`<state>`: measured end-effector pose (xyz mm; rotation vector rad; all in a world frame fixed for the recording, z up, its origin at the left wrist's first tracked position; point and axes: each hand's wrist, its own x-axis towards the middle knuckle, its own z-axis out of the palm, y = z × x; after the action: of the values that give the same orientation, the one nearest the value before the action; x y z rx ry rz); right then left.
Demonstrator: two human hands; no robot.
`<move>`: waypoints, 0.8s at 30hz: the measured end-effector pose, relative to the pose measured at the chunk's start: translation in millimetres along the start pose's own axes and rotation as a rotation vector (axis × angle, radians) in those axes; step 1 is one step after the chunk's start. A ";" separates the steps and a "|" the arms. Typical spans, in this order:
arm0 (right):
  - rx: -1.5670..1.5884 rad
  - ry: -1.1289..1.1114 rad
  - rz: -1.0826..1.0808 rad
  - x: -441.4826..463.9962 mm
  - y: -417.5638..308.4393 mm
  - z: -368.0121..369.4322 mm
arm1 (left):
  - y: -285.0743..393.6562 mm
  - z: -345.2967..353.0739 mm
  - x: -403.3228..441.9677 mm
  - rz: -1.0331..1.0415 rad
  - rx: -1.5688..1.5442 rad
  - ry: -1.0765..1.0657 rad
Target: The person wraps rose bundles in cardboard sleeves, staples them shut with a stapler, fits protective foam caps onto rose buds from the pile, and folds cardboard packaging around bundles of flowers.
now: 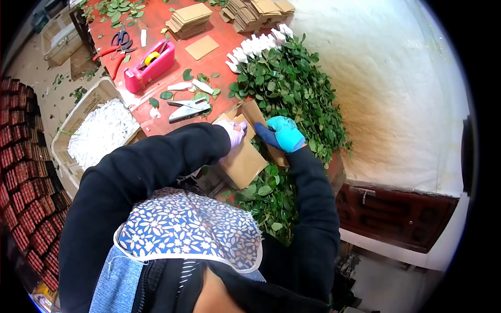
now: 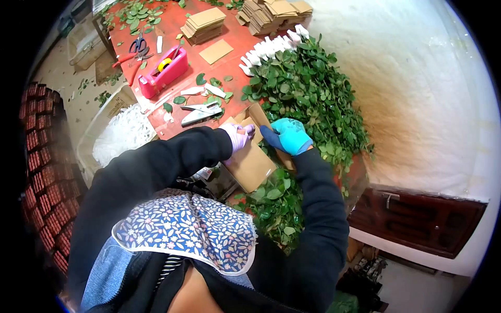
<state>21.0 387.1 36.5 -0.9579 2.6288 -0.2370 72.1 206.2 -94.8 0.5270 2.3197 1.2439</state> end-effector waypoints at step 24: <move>-0.210 0.018 -0.198 -11.5 -68.1 60.6 | -27.8 -46.7 -78.6 0.066 -0.115 0.574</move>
<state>91.7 340.3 1.1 -1.2929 2.6137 -0.0147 107.8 118.9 -79.1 0.2235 2.6741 1.7278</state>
